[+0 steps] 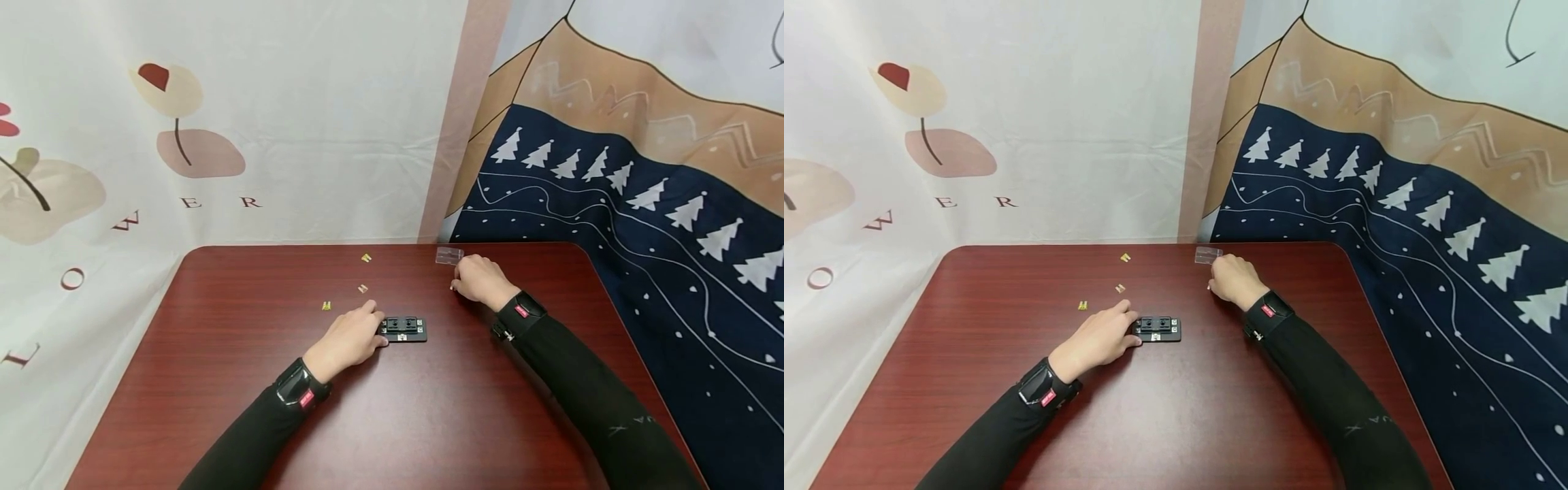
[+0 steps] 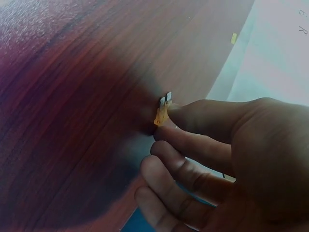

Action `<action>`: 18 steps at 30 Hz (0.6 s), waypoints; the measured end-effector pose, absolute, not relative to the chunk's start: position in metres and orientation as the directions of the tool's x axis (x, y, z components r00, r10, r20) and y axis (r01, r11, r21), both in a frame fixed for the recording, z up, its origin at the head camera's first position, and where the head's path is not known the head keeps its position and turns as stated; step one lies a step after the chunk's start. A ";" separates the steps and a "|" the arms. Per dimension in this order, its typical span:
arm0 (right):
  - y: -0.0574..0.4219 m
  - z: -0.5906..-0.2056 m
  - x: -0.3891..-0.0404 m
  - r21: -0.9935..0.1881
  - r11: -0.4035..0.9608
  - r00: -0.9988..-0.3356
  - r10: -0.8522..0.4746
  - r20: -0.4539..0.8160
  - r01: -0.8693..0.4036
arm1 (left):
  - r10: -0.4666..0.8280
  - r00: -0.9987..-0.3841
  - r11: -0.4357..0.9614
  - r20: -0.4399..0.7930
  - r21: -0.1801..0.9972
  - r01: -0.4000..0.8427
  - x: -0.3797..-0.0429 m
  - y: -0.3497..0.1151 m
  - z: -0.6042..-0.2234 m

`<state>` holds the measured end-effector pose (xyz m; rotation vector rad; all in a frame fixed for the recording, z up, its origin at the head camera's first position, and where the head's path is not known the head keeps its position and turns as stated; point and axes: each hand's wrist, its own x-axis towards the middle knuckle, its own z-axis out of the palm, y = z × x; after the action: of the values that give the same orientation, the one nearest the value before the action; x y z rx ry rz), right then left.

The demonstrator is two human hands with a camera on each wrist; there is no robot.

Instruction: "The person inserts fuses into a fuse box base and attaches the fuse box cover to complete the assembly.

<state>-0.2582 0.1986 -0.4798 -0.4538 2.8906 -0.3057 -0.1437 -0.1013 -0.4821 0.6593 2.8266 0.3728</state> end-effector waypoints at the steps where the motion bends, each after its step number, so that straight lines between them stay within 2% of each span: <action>1: 0.198 -0.479 -0.258 -0.229 0.932 -0.933 -0.320 -0.164 -0.280 | 0.455 -0.877 0.869 -0.152 0.290 0.401 -0.144 -0.101 -0.482; 18: 0.192 -0.479 -0.254 -0.198 0.938 -0.938 -0.316 -0.140 -0.286 | 0.458 -0.877 0.869 -0.148 0.284 0.406 -0.144 -0.102 -0.483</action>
<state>-0.2543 0.1923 -0.4789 -0.4579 2.9244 -0.2612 -0.1443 -0.1017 -0.4833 0.6626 2.8309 0.3621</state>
